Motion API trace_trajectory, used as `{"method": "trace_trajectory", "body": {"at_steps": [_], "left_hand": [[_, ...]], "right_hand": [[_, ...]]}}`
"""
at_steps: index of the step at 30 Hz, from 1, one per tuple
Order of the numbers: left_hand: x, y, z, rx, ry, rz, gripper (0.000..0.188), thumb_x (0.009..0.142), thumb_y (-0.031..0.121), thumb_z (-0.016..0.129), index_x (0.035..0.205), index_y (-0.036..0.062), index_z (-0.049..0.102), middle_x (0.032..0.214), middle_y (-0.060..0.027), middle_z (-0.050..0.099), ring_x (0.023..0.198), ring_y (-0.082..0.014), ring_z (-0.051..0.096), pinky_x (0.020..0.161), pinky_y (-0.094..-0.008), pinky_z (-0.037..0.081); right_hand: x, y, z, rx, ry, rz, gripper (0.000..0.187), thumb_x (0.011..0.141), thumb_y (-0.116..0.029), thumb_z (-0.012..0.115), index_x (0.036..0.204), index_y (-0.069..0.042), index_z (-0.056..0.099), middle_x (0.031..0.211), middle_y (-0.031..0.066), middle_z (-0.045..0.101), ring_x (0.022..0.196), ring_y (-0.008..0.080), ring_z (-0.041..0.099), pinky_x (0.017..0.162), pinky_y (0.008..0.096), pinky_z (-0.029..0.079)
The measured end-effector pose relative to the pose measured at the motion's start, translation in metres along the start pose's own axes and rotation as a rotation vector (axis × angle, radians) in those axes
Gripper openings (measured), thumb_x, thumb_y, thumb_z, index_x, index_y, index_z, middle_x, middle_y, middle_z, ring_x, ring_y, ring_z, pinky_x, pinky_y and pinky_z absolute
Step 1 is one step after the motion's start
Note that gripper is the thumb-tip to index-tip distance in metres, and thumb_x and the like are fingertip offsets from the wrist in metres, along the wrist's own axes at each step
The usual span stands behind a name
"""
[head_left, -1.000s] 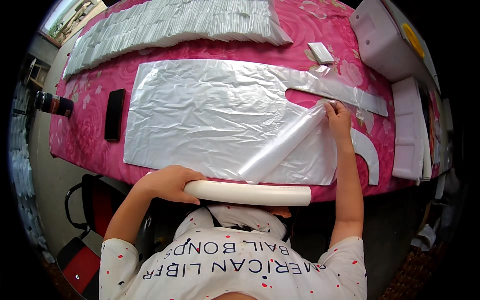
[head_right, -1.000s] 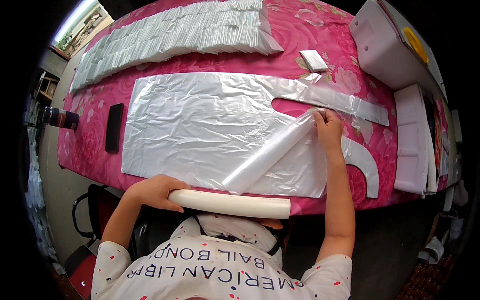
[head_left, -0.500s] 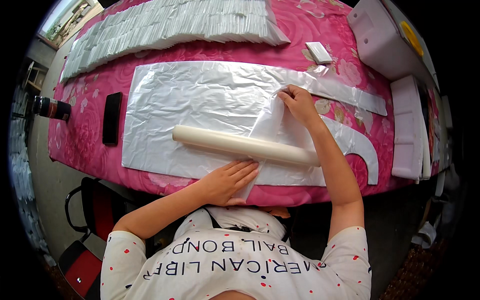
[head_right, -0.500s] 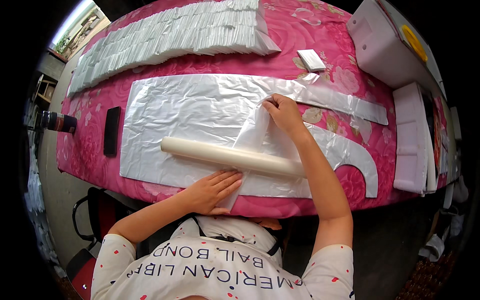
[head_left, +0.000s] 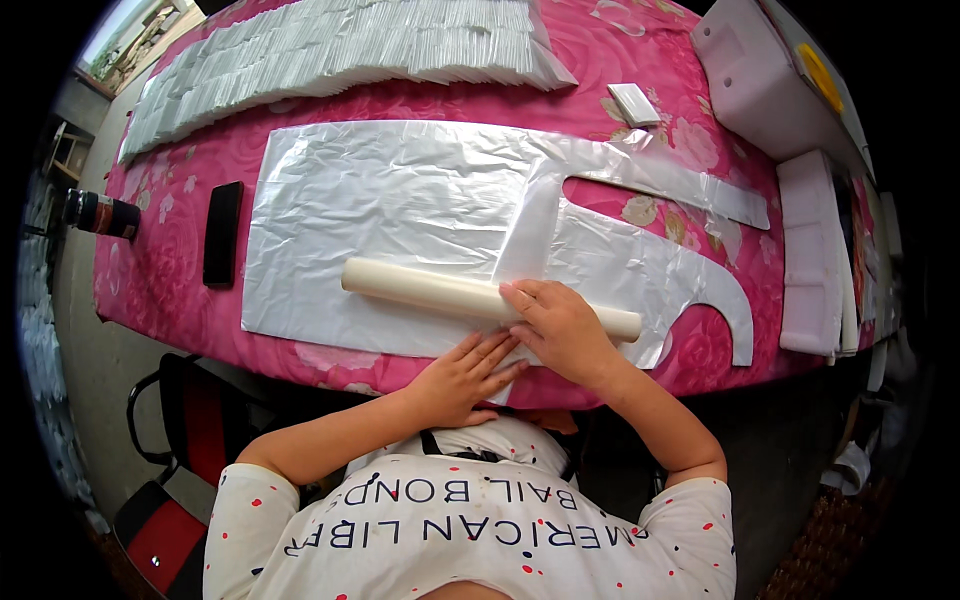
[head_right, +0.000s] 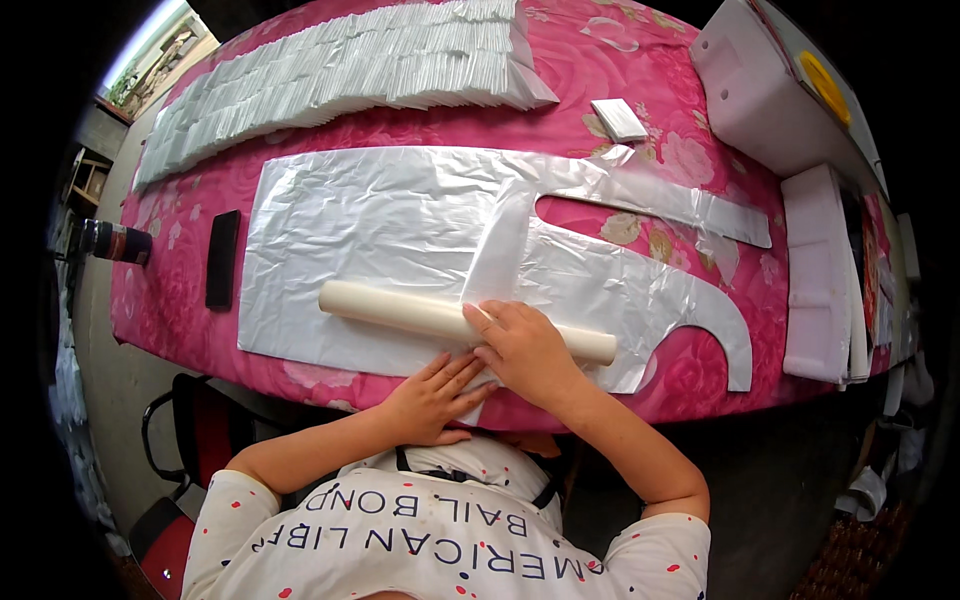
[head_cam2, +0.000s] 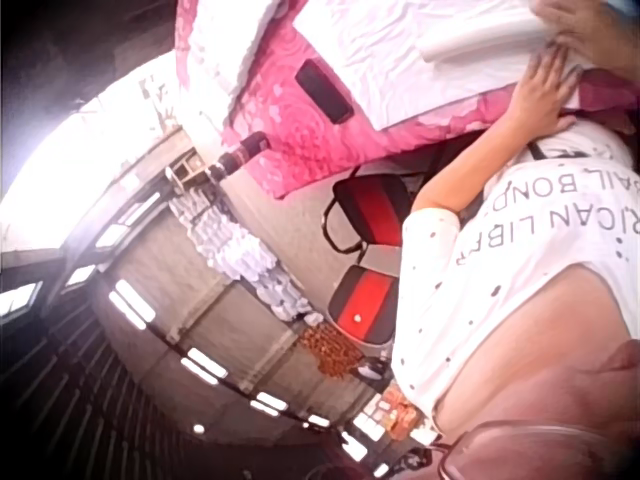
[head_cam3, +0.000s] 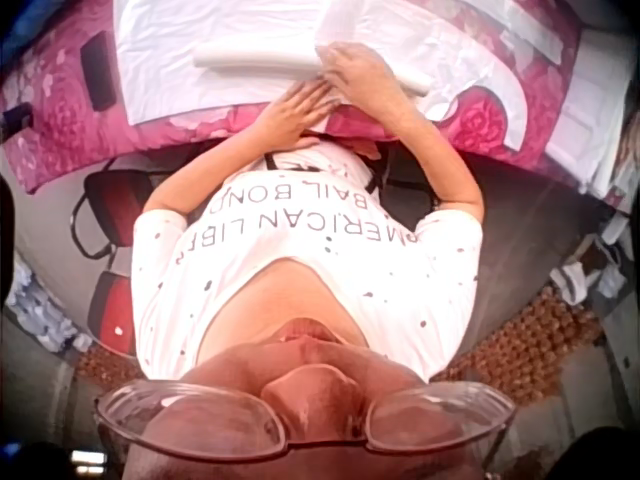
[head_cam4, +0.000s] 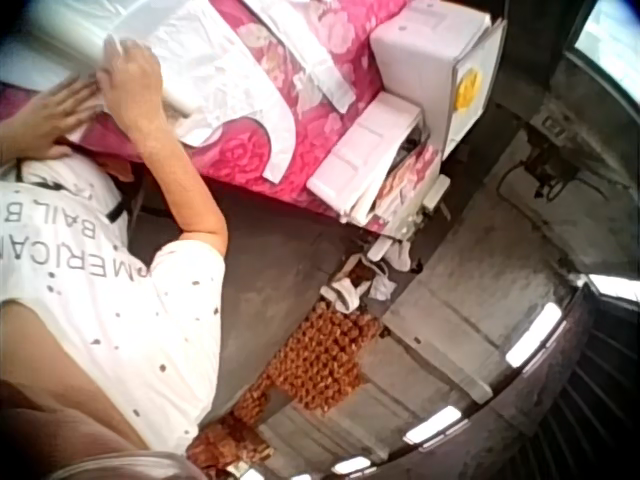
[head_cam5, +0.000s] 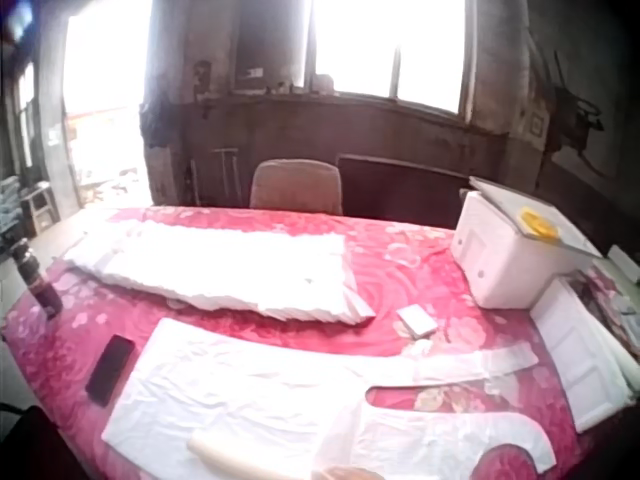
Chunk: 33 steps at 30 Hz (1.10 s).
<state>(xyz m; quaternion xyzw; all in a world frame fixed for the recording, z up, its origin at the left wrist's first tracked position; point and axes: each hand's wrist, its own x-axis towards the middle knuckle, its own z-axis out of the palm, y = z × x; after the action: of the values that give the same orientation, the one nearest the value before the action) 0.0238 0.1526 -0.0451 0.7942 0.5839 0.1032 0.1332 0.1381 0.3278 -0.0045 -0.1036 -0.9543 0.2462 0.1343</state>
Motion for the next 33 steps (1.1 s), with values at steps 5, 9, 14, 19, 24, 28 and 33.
{"method": "trace_trajectory", "body": {"at_steps": [5, 9, 14, 19, 24, 28, 33], "left_hand": [[-0.001, 0.0, -0.001, -0.021, 0.001, -0.004, 0.08, 0.073, 0.048, 0.058, 0.139, 0.0114, 0.031, 0.146, -0.0186, 0.021, 0.136, -0.0308, 0.02, 0.109, -0.044, 0.016], [-0.001, 0.0, -0.003, -0.046, -0.028, -0.003, 0.08, 0.073, 0.047, 0.059, 0.139, 0.0124, 0.03, 0.147, -0.0179, 0.02, 0.136, -0.0305, 0.018, 0.109, -0.0434, 0.015], [-0.001, 0.002, -0.003, 0.026, -0.027, -0.003, 0.081, 0.071, 0.042, 0.061, 0.139, 0.0116, 0.029, 0.147, -0.0181, 0.02, 0.137, -0.0305, 0.018, 0.109, -0.043, 0.015], [0.002, 0.017, 0.011, 0.073, 0.057, -0.064, 0.068, 0.073, 0.023, 0.059, 0.135, 0.0107, 0.037, 0.144, -0.0195, 0.026, 0.134, -0.0315, 0.024, 0.108, -0.044, 0.018], [0.0, 0.026, 0.025, 0.124, 0.119, -0.109, 0.056, 0.078, 0.015, 0.05, 0.132, 0.0105, 0.041, 0.142, -0.0193, 0.03, 0.133, -0.0317, 0.027, 0.108, -0.045, 0.019], [-0.001, 0.026, 0.026, 0.155, 0.11, -0.107, 0.054, 0.08, 0.015, 0.047, 0.134, 0.0111, 0.039, 0.143, -0.0192, 0.028, 0.134, -0.0316, 0.026, 0.108, -0.0445, 0.019], [-0.002, 0.02, 0.019, 0.109, 0.105, -0.014, 0.053, 0.081, 0.014, 0.046, 0.134, 0.0093, 0.039, 0.143, -0.0188, 0.029, 0.133, -0.0316, 0.027, 0.108, -0.0442, 0.022]], "right_hand": [[-0.019, 0.027, -0.016, -0.136, 0.055, 0.087, 0.053, 0.069, -0.011, 0.068, 0.12, -0.011, 0.054, 0.102, 0.0085, 0.057, 0.091, 0.0269, 0.055, 0.079, 0.0365, 0.045], [-0.042, 0.078, -0.043, -0.242, 0.239, 0.32, 0.053, 0.07, -0.009, 0.067, 0.121, -0.01, 0.053, 0.102, 0.0104, 0.058, 0.091, 0.0289, 0.054, 0.08, 0.0372, 0.045], [-0.06, 0.072, -0.056, -0.17, 0.215, 0.334, 0.051, 0.07, -0.007, 0.066, 0.12, -0.009, 0.055, 0.105, 0.0114, 0.058, 0.094, 0.0299, 0.054, 0.082, 0.0371, 0.044], [-0.052, 0.019, -0.03, -0.082, 0.003, 0.077, 0.048, 0.067, -0.006, 0.066, 0.114, -0.012, 0.059, 0.109, 0.0079, 0.058, 0.1, 0.0263, 0.053, 0.09, 0.0401, 0.039], [-0.019, 0.023, -0.01, -0.112, 0.085, -0.004, 0.049, 0.067, -0.002, 0.065, 0.115, -0.011, 0.058, 0.112, 0.0072, 0.057, 0.102, 0.0261, 0.052, 0.092, 0.0402, 0.037], [0.023, 0.048, -0.003, -0.146, 0.187, 0.004, 0.048, 0.069, -0.002, 0.064, 0.115, -0.012, 0.058, 0.111, 0.0062, 0.058, 0.102, 0.0258, 0.052, 0.093, 0.0394, 0.037], [0.07, 0.081, 0.0, -0.169, 0.257, 0.024, 0.05, 0.07, 0.0, 0.063, 0.117, -0.013, 0.058, 0.111, 0.0063, 0.058, 0.105, 0.0262, 0.051, 0.095, 0.0381, 0.036]]}}
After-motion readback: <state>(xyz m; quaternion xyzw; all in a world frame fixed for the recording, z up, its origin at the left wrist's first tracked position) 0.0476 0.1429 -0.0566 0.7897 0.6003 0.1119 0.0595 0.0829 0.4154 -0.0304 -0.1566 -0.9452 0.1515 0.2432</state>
